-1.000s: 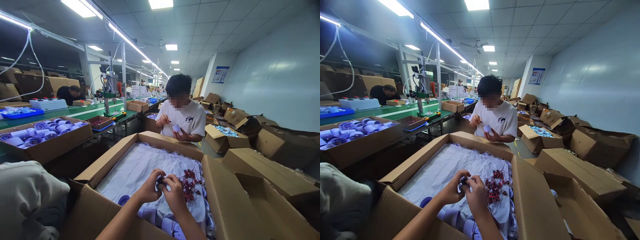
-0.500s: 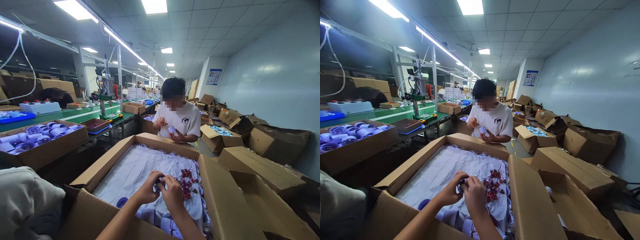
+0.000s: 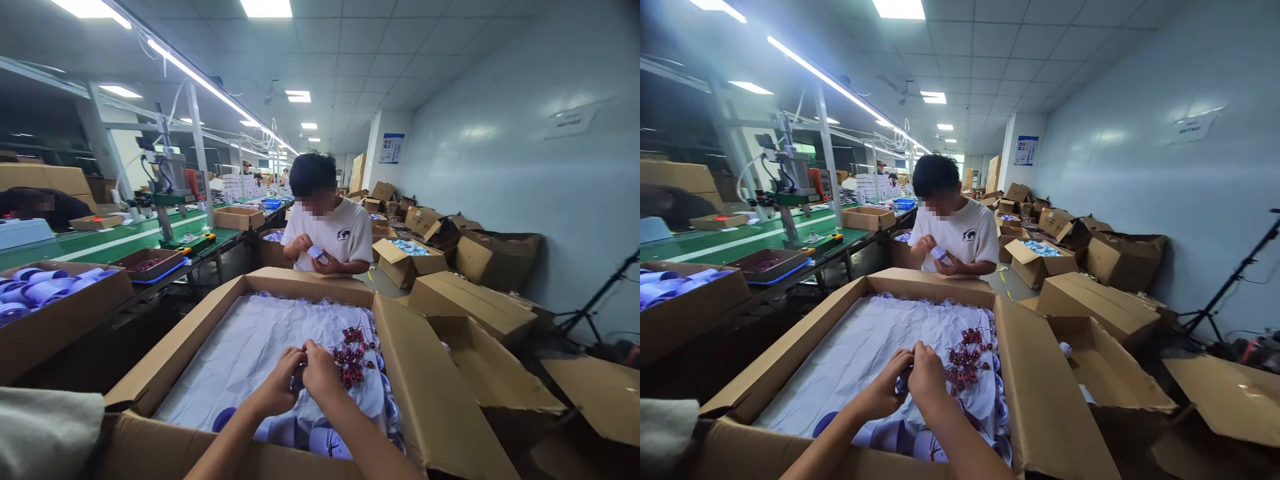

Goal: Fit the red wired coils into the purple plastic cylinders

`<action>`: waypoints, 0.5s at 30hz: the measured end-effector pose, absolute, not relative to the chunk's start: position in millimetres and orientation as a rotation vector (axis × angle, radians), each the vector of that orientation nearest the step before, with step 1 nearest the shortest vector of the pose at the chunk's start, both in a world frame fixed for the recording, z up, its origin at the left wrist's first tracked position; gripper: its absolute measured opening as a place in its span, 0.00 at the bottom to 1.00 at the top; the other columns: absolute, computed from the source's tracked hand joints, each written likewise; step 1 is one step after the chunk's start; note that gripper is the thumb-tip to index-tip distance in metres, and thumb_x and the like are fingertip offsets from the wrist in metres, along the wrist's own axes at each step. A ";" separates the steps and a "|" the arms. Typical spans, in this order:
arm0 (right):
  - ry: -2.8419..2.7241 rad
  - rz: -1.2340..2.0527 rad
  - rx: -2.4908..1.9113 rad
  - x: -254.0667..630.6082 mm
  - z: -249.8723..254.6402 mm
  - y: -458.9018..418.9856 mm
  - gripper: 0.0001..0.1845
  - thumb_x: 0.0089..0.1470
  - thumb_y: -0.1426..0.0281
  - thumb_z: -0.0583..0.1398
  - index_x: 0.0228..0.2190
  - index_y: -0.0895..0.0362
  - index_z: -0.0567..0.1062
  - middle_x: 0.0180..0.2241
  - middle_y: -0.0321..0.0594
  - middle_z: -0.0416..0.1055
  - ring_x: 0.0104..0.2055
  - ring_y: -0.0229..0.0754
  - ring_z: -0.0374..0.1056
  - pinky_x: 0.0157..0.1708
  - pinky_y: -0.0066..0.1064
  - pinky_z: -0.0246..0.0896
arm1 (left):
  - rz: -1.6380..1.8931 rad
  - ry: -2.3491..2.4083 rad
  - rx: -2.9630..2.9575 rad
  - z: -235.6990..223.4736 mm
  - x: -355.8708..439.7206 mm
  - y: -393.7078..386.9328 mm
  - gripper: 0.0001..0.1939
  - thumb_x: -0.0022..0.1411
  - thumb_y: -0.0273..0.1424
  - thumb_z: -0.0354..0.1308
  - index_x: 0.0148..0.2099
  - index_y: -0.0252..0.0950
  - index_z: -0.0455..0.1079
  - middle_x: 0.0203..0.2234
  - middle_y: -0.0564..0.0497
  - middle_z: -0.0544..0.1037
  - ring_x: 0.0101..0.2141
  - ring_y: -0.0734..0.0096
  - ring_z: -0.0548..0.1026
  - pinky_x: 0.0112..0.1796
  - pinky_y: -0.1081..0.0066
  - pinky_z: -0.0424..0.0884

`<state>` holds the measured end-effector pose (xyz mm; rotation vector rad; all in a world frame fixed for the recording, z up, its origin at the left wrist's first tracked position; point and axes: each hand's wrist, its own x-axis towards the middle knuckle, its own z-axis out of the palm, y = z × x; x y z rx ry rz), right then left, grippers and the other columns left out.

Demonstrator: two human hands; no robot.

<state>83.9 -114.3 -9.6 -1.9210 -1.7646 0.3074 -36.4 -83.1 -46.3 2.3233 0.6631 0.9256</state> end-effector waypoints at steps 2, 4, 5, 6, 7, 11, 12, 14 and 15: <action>-1.734 0.340 -1.888 80.4 -9.1 -113.0 0.19 0.47 0.85 0.51 0.35 0.56 0.72 0.36 0.44 0.75 0.40 0.44 0.71 0.36 0.30 0.57 | 0.943 0.709 2.293 -45.4 -36.2 -82.1 0.25 0.36 0.16 0.47 0.40 0.38 0.64 0.38 0.48 0.70 0.42 0.61 0.66 0.45 0.60 0.66; -1.666 0.383 -1.861 77.3 -9.3 -111.5 0.18 0.47 0.84 0.53 0.37 0.56 0.72 0.37 0.44 0.75 0.41 0.44 0.71 0.38 0.29 0.58 | 0.982 0.765 2.255 -43.6 -37.0 -80.7 0.23 0.39 0.18 0.49 0.40 0.38 0.64 0.38 0.47 0.71 0.43 0.59 0.67 0.46 0.58 0.66; -1.628 0.409 -1.849 76.0 -9.2 -110.4 0.19 0.46 0.83 0.54 0.39 0.56 0.72 0.39 0.45 0.75 0.42 0.44 0.71 0.39 0.29 0.58 | 1.006 0.793 2.239 -42.4 -37.9 -79.7 0.21 0.40 0.19 0.49 0.40 0.38 0.65 0.38 0.46 0.71 0.44 0.58 0.67 0.46 0.58 0.67; -1.596 0.439 -1.840 75.0 -8.9 -109.3 0.20 0.45 0.82 0.55 0.41 0.56 0.72 0.39 0.45 0.75 0.43 0.44 0.71 0.39 0.29 0.59 | 1.031 0.820 2.226 -41.3 -39.1 -78.6 0.20 0.41 0.20 0.50 0.40 0.39 0.65 0.39 0.46 0.71 0.44 0.57 0.68 0.47 0.57 0.67; -1.580 0.474 -1.831 74.3 -8.4 -108.1 0.20 0.44 0.81 0.56 0.41 0.56 0.72 0.40 0.45 0.76 0.44 0.45 0.71 0.39 0.30 0.59 | 1.056 0.845 2.215 -40.1 -40.4 -77.4 0.19 0.42 0.21 0.51 0.39 0.39 0.65 0.38 0.46 0.71 0.44 0.57 0.68 0.47 0.57 0.67; -1.626 0.584 -1.807 75.7 -5.9 -104.6 0.16 0.43 0.77 0.59 0.38 0.57 0.75 0.39 0.48 0.77 0.43 0.50 0.72 0.36 0.31 0.60 | 1.069 0.886 2.217 -37.3 -44.0 -73.8 0.17 0.43 0.24 0.52 0.39 0.41 0.66 0.37 0.47 0.72 0.42 0.57 0.70 0.45 0.57 0.69; -1.644 0.581 -1.819 76.8 -5.6 -104.7 0.15 0.43 0.77 0.59 0.36 0.57 0.76 0.38 0.49 0.77 0.42 0.51 0.73 0.35 0.32 0.61 | 1.055 0.874 2.236 -37.3 -43.8 -73.6 0.17 0.43 0.24 0.52 0.39 0.41 0.66 0.36 0.47 0.73 0.42 0.57 0.70 0.45 0.57 0.69; -1.675 0.538 -1.863 79.2 -6.2 -106.2 0.15 0.42 0.77 0.60 0.36 0.58 0.76 0.37 0.51 0.77 0.41 0.52 0.73 0.33 0.32 0.60 | 1.031 0.823 2.289 -38.2 -41.9 -74.0 0.18 0.42 0.23 0.50 0.38 0.41 0.66 0.36 0.47 0.73 0.41 0.57 0.71 0.44 0.58 0.69; -1.689 0.510 -1.891 80.1 -6.9 -107.4 0.15 0.42 0.78 0.60 0.36 0.59 0.75 0.37 0.51 0.77 0.41 0.52 0.73 0.33 0.32 0.60 | 1.025 0.793 2.318 -38.9 -40.5 -74.3 0.18 0.41 0.22 0.50 0.38 0.41 0.66 0.36 0.47 0.73 0.41 0.58 0.71 0.43 0.59 0.69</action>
